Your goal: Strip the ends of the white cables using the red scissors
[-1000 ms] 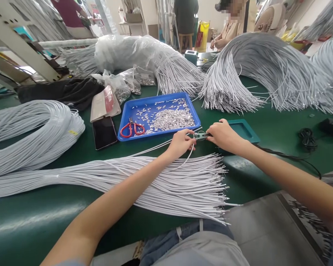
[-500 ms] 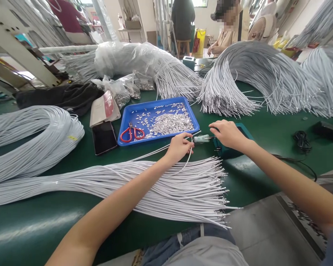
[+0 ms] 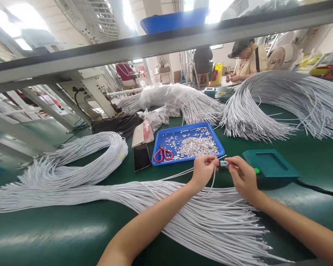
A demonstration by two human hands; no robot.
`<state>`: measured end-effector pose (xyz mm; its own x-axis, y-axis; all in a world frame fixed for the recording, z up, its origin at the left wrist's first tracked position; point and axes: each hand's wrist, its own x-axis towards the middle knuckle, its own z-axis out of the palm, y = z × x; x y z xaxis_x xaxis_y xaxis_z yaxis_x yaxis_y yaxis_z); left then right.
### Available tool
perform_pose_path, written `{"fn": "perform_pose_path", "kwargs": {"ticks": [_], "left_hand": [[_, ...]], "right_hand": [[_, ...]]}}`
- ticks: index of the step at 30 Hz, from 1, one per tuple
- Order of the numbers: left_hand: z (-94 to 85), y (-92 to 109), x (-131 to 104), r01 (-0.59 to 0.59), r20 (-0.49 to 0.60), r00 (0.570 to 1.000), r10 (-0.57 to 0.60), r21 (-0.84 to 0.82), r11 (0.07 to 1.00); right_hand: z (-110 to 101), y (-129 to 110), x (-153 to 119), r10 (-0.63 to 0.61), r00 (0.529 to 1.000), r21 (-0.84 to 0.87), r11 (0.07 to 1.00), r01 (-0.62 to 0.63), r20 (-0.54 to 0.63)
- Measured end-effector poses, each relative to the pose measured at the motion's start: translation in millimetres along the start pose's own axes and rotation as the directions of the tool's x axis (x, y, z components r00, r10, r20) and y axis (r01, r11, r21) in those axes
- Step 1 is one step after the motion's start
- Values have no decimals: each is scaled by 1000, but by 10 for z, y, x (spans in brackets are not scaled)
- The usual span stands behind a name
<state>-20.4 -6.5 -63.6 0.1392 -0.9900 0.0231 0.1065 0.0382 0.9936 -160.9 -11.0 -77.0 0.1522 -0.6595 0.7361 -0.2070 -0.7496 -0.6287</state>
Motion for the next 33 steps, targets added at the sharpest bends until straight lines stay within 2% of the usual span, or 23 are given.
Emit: {"fn": "perform_pose_path", "kwargs": {"ticks": [3,6,8,10,11,12,13,14,17,20,22,24,25,26,28,30,31,32,33], "left_hand": [[33,200,-88,-37,5,999,37,-31,999],[36,496,-241,-244,52,969,243,19,970],[2,671,-345,-441,97,897,430,141,887],[-40,788,-418,-629,115,774,623,262,732],[-55,823,-437,-679,128,726,676,296,672],[-64,845,-446,-704,135,697,704,315,637],[-67,858,-447,-707,139,694,707,318,632],[-63,865,-441,-693,136,711,690,308,652],[-38,875,-415,-605,123,795,594,235,761],[-33,892,-404,-517,136,855,501,147,843],[-42,897,-404,-473,145,878,457,111,874],[-50,891,-406,-485,134,873,469,144,862],[-53,884,-407,-529,126,849,514,194,826],[-54,876,-407,-595,124,802,585,263,760],[-54,856,-404,-732,171,650,741,404,549],[-53,834,-400,-811,253,503,827,470,349],[-52,823,-399,-829,285,461,841,477,293],[-50,811,-400,-839,306,442,843,475,268],[-45,798,-406,-842,319,443,838,468,268]], "right_hand": [[13,61,-77,12,998,42,999,-14,54],[2,91,-69,13,997,74,997,-19,72],[10,101,-55,34,996,89,995,-42,88],[23,107,-46,48,993,78,995,-56,107],[28,107,-44,40,992,71,996,-49,117],[30,105,-42,24,991,66,997,-33,131],[30,103,-41,4,989,66,998,-14,147],[26,101,-41,-16,987,69,998,5,161],[9,104,-39,-29,980,74,997,15,194],[4,112,-35,-3,979,74,997,-12,205],[9,114,-28,4,979,78,997,-20,202],[14,111,-16,5,982,84,996,-21,190],[15,108,-9,4,983,86,996,-20,185],[16,106,-3,4,983,84,996,-19,182],[17,103,8,-3,984,70,997,-10,181],[18,104,13,-17,982,53,999,7,186],[19,106,14,-22,981,46,999,14,190],[18,108,15,-25,981,41,999,17,194],[17,109,16,-27,980,41,999,19,196]]}}
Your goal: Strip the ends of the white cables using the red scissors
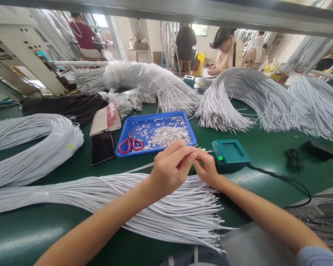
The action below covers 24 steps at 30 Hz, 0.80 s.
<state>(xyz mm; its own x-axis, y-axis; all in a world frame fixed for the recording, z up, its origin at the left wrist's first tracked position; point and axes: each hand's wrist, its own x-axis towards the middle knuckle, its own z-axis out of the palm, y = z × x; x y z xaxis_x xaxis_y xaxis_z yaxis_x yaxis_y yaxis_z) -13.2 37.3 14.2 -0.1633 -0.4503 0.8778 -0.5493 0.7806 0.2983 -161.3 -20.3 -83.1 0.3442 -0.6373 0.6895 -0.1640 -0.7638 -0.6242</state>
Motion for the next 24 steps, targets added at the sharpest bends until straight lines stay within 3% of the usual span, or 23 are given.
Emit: {"fn": "perform_pose_path", "kwargs": {"ticks": [3,5,8,10,13,17,19,21,23,24], "left_hand": [[53,53,-66,2,75,997,2,-56,998],[117,121,-148,-70,215,973,86,-80,994],[242,232,-330,-270,455,850,267,-60,961],[323,285,-460,-369,540,777,325,-29,929],[406,328,-592,-427,583,734,348,-1,904],[416,310,-552,-448,553,751,362,24,894],[367,232,-435,-409,558,769,313,54,911],[282,92,-282,-319,608,772,185,118,940],[177,-86,-135,-166,688,723,-65,263,950],[129,-177,-78,-74,706,665,-243,386,919]], "right_hand": [[-15,-9,8,16,1000,18,1000,-16,18],[-32,-19,21,35,999,29,999,-36,29],[-51,-22,52,118,991,50,991,-121,58],[-53,-7,75,231,967,98,966,-241,104],[-45,33,97,377,899,134,902,-411,224],[-52,66,93,401,824,2,899,-439,400],[-70,68,92,428,778,-28,883,-469,460],[-97,69,104,467,733,-24,850,-526,495],[-128,70,126,502,693,-11,814,-581,518],[-144,68,139,516,673,-6,796,-605,530]]}}
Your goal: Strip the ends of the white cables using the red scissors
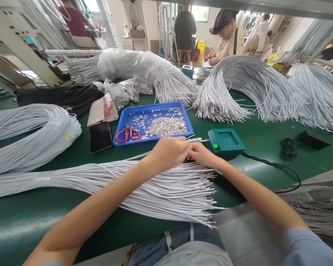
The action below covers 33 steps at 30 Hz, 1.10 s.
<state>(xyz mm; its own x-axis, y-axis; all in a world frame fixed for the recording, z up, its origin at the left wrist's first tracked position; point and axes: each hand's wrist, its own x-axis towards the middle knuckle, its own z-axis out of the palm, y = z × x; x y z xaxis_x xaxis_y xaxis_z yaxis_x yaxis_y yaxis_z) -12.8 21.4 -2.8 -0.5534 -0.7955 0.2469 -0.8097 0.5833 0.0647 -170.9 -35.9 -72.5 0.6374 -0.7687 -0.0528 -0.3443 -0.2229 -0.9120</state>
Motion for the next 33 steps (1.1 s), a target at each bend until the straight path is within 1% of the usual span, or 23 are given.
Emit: {"fn": "perform_pose_path", "kwargs": {"ticks": [1,2,3,4,5,6,8,10,13,17,21,22,23,24,26,27,28,30,32,33], "left_hand": [[-28,-98,20,148,115,982,-152,44,988],[-37,-183,35,255,217,938,-269,94,962],[-28,-252,46,321,293,891,-348,138,937],[-3,-305,54,356,345,852,-393,167,919],[34,-345,60,370,377,830,-410,178,912],[78,-375,64,375,390,822,-415,177,910],[165,-414,71,387,391,819,-420,165,907],[223,-447,69,401,380,821,-426,148,904],[246,-503,44,423,352,831,-431,106,900],[191,-585,7,453,311,846,-433,9,891],[59,-610,21,452,291,870,-399,-147,880],[19,-593,31,447,298,878,-374,-234,863],[-21,-562,40,434,312,890,-333,-356,827],[-61,-515,45,411,333,904,-269,-501,762],[-136,-378,38,348,364,928,-85,-758,552],[-168,-294,25,319,361,932,9,-834,451],[-194,-206,6,296,353,932,82,-872,391],[-218,-47,-35,249,314,937,153,-908,337],[-191,48,-57,230,286,945,160,-926,299],[-159,61,-55,237,280,950,140,-935,263]], "right_hand": [[-18,-11,-2,28,999,23,999,-28,17],[-34,-23,-6,52,998,39,998,-53,39],[-47,-36,-14,61,996,35,997,-63,62],[-57,-50,-25,52,995,11,999,-53,84],[-63,-62,-40,30,994,-25,999,-28,107],[-63,-72,-56,-3,991,-70,997,12,133],[-49,-82,-87,-69,980,-155,983,99,188],[-15,-76,-105,-97,972,-212,967,143,215],[48,-47,-96,-104,975,-277,948,157,197],[105,-9,-59,-100,985,-258,957,135,144],[132,44,-33,-94,991,-210,971,113,97],[138,59,-25,-96,992,-189,976,111,85],[142,72,-16,-103,992,-154,982,112,70],[144,80,-7,-117,992,-105,987,122,53],[139,73,6,-161,987,27,987,161,12],[131,54,7,-180,983,98,979,182,-23],[118,27,2,-187,980,159,968,195,-67],[83,-44,-20,-152,972,245,950,193,-177],[41,-117,-53,-100,954,306,933,188,-282],[21,-148,-70,-81,946,334,923,191,-315]]}}
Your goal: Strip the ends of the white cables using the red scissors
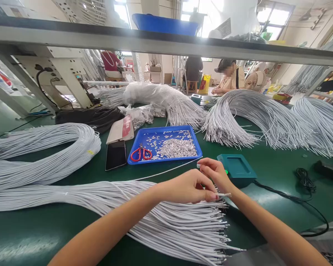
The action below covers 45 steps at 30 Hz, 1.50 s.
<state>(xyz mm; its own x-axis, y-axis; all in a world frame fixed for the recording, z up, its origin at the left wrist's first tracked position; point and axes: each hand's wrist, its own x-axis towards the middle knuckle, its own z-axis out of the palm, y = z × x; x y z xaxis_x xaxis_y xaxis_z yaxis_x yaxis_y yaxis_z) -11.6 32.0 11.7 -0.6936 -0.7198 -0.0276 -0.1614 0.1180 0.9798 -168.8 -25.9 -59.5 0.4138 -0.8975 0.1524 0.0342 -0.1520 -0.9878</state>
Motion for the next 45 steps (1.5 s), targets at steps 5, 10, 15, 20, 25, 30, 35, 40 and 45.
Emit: {"fn": "perform_pose_path", "kwargs": {"ticks": [5,10,15,20,25,30,35,40,45], "left_hand": [[-107,-225,151,-100,-304,953,14,-267,959],[-184,-272,223,-157,-431,900,58,-199,967],[-190,-276,224,-139,-449,891,71,-120,983],[-182,-338,255,-134,-409,906,113,-22,991],[-159,-373,281,-143,-397,909,125,-16,990],[-122,-401,284,-132,-516,847,126,26,991],[-148,-435,294,-164,-537,825,177,71,984],[-66,-429,268,-64,-566,819,90,65,996],[-61,-508,292,-18,-381,924,-44,-159,987]], "right_hand": [[-39,-92,-21,23,1000,198,980,-22,-3],[-62,-81,-19,-79,996,239,969,67,41],[-87,-105,-12,-134,991,203,970,133,-7],[-72,-145,-17,-159,985,181,969,169,-66],[-64,-145,-16,-147,986,222,962,160,-74],[-125,-182,4,-132,958,259,945,199,-256],[-92,-157,19,-148,961,207,958,198,-235],[-36,-126,-115,-94,954,101,987,127,-284],[-189,75,-159,44,936,13,999,-42,-349]]}}
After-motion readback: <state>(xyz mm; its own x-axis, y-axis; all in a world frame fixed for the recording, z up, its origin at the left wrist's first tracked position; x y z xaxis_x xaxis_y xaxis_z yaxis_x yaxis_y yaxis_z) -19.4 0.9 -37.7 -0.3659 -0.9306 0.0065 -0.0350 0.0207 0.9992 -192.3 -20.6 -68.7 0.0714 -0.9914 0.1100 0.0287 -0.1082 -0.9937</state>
